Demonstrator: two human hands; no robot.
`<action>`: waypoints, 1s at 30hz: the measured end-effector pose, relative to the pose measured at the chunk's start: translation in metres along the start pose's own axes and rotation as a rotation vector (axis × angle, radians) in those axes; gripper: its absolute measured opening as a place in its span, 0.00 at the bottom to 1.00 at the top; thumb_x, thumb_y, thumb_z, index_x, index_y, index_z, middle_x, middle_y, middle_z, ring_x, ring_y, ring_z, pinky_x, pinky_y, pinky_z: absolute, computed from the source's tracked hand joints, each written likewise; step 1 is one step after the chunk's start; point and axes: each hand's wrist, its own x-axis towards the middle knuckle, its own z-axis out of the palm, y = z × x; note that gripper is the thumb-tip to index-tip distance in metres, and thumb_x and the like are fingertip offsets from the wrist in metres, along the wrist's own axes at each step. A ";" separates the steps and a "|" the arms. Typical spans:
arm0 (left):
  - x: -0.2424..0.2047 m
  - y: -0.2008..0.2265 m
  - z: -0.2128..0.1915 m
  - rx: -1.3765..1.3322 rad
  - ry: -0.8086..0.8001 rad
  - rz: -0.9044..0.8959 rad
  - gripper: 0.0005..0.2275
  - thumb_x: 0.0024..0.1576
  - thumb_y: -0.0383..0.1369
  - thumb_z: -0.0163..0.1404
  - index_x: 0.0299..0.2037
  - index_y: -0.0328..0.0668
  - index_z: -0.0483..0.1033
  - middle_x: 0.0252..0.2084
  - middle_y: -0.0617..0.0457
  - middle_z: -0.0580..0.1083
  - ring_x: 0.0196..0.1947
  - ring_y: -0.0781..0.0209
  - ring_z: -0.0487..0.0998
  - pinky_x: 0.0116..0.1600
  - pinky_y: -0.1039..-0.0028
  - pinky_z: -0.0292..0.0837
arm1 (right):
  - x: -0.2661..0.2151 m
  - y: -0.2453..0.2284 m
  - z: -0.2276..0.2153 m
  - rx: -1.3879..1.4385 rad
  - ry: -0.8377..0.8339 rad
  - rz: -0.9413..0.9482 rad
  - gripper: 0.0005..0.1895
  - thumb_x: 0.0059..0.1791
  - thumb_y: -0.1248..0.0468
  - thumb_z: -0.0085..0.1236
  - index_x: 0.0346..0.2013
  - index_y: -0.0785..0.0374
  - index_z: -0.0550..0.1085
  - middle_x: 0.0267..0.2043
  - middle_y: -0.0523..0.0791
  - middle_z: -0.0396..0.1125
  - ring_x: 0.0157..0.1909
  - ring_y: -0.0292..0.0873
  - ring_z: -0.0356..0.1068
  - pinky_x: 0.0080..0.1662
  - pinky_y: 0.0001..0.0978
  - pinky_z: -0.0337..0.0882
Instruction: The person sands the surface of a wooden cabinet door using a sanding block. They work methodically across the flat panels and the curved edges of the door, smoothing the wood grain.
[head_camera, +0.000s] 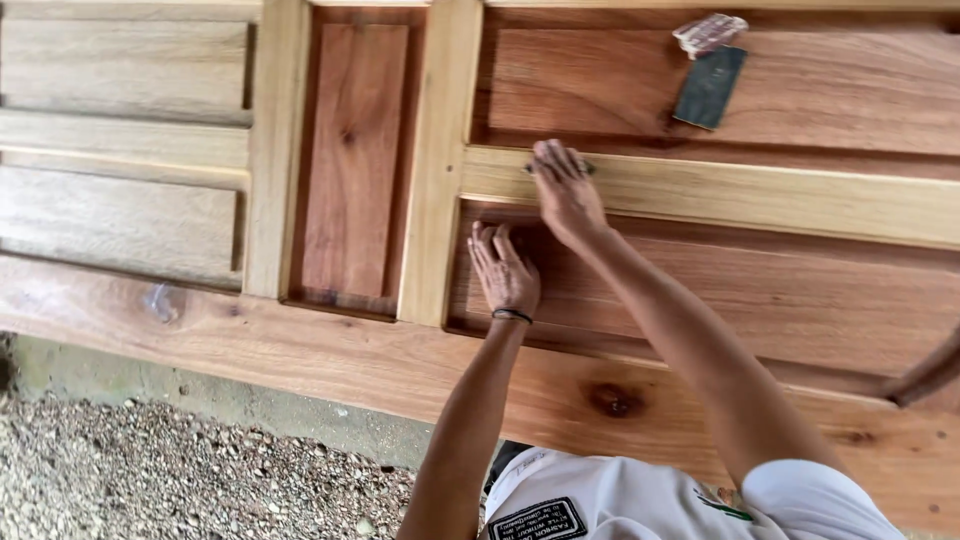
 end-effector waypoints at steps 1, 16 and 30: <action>-0.001 -0.004 0.002 0.009 -0.080 -0.011 0.17 0.45 0.29 0.43 0.45 0.42 0.57 0.45 0.46 0.57 0.58 0.46 0.52 0.61 0.59 0.44 | 0.012 -0.013 0.021 0.050 0.003 -0.027 0.17 0.36 0.73 0.46 0.40 0.65 0.68 0.48 0.51 0.61 0.53 0.50 0.57 0.53 0.40 0.54; 0.003 -0.001 -0.007 -0.075 -0.077 -0.001 0.11 0.54 0.34 0.34 0.45 0.42 0.56 0.43 0.47 0.56 0.59 0.46 0.49 0.62 0.61 0.39 | 0.051 0.035 0.003 0.335 -0.457 0.249 0.06 0.44 0.58 0.50 0.34 0.53 0.70 0.30 0.46 0.64 0.36 0.50 0.65 0.37 0.41 0.64; 0.003 -0.003 -0.007 -0.094 -0.138 -0.023 0.10 0.55 0.35 0.32 0.45 0.43 0.55 0.43 0.48 0.57 0.60 0.46 0.48 0.63 0.60 0.39 | 0.101 -0.001 -0.001 0.393 -0.715 0.384 0.07 0.44 0.56 0.45 0.30 0.54 0.69 0.28 0.48 0.64 0.34 0.53 0.64 0.35 0.42 0.61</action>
